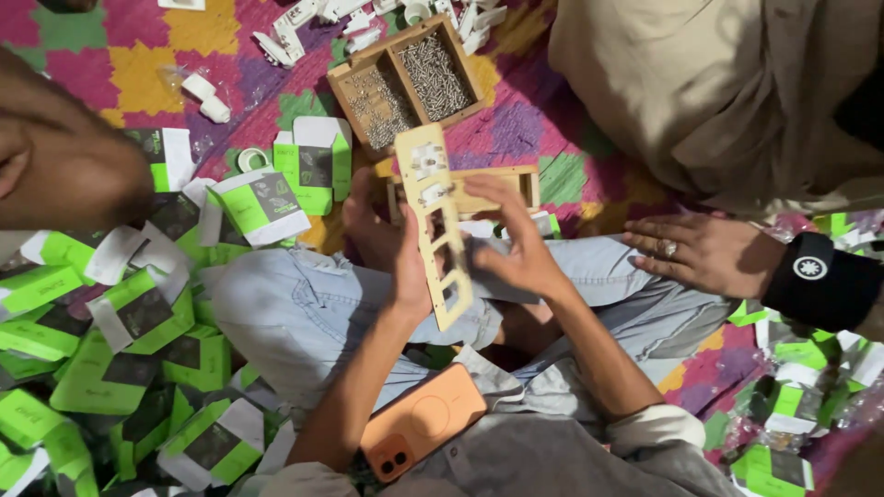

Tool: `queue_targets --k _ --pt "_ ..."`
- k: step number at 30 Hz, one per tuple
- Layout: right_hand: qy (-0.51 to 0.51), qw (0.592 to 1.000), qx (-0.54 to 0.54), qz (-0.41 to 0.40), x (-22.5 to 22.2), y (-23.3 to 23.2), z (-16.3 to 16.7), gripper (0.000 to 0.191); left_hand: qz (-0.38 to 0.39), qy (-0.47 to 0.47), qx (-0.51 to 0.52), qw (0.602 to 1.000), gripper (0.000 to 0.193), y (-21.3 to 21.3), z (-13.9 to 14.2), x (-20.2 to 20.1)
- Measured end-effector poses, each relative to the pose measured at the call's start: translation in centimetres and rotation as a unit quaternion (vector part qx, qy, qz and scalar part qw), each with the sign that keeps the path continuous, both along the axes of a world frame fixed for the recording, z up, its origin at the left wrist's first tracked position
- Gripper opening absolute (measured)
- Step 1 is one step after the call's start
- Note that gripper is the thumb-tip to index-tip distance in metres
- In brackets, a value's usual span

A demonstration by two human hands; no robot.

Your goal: The person sits on a colorful mat and assembles electrical switch plates by hand. They insert white plastic switch modules into a light blue plastic frame, then place screws into the screw holes on the frame. The person repeats this process with multiple switch plates.

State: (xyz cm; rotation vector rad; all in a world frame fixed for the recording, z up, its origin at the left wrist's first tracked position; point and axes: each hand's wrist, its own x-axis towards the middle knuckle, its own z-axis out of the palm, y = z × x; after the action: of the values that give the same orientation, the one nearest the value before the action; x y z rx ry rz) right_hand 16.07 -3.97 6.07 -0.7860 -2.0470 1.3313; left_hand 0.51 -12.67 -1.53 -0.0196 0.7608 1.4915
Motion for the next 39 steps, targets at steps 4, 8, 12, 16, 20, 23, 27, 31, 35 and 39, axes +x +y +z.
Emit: queue_targets --k 4,8,12,16,20,23,27,31,35,39 --pt "0.027 0.985 -0.136 0.102 -0.2 -2.6 1.6 0.090 0.063 0.194 0.065 0.977 0.061 0.4 -1.7 1.4" --pt "-0.040 0.967 -0.248 -0.041 -0.7 -3.6 2.2 0.072 0.100 0.384 0.172 0.901 0.056 0.8 0.3 1.4" --pt "-0.191 0.937 -0.291 0.019 2.8 0.4 5.4 0.067 0.087 0.333 0.167 0.924 0.069 0.4 4.2 -2.1" --pt "-0.265 0.928 -0.103 0.241 3.3 7.0 8.9 0.049 -0.049 0.183 0.064 0.980 0.049 -0.4 6.6 -4.1" --pt "-0.227 0.895 0.007 0.385 -1.6 13.6 11.2 0.047 -0.082 0.095 0.120 0.985 0.044 -0.4 6.6 -4.6" --pt "-0.424 0.837 0.002 0.347 -4.9 15.3 11.7 0.057 -0.029 0.192 0.074 0.978 0.053 0.0 6.1 -4.3" --pt "-0.463 0.803 -0.021 0.374 -8.2 15.8 10.6 0.047 0.044 0.169 0.018 0.985 0.045 0.2 5.6 -5.2" --pt "-0.396 0.814 0.043 0.422 -10.0 16.5 10.0 0.047 0.100 0.162 0.022 0.981 0.068 0.1 6.0 -6.2" --pt "-0.352 0.818 -0.045 0.453 -10.7 17.8 10.0 0.049 0.084 0.155 0.014 0.984 0.058 0.7 7.0 -6.7" --pt "-0.406 0.831 0.054 0.376 -12.5 21.3 7.7 0.048 0.053 0.297 -0.068 0.951 0.033 0.6 8.2 -6.2"
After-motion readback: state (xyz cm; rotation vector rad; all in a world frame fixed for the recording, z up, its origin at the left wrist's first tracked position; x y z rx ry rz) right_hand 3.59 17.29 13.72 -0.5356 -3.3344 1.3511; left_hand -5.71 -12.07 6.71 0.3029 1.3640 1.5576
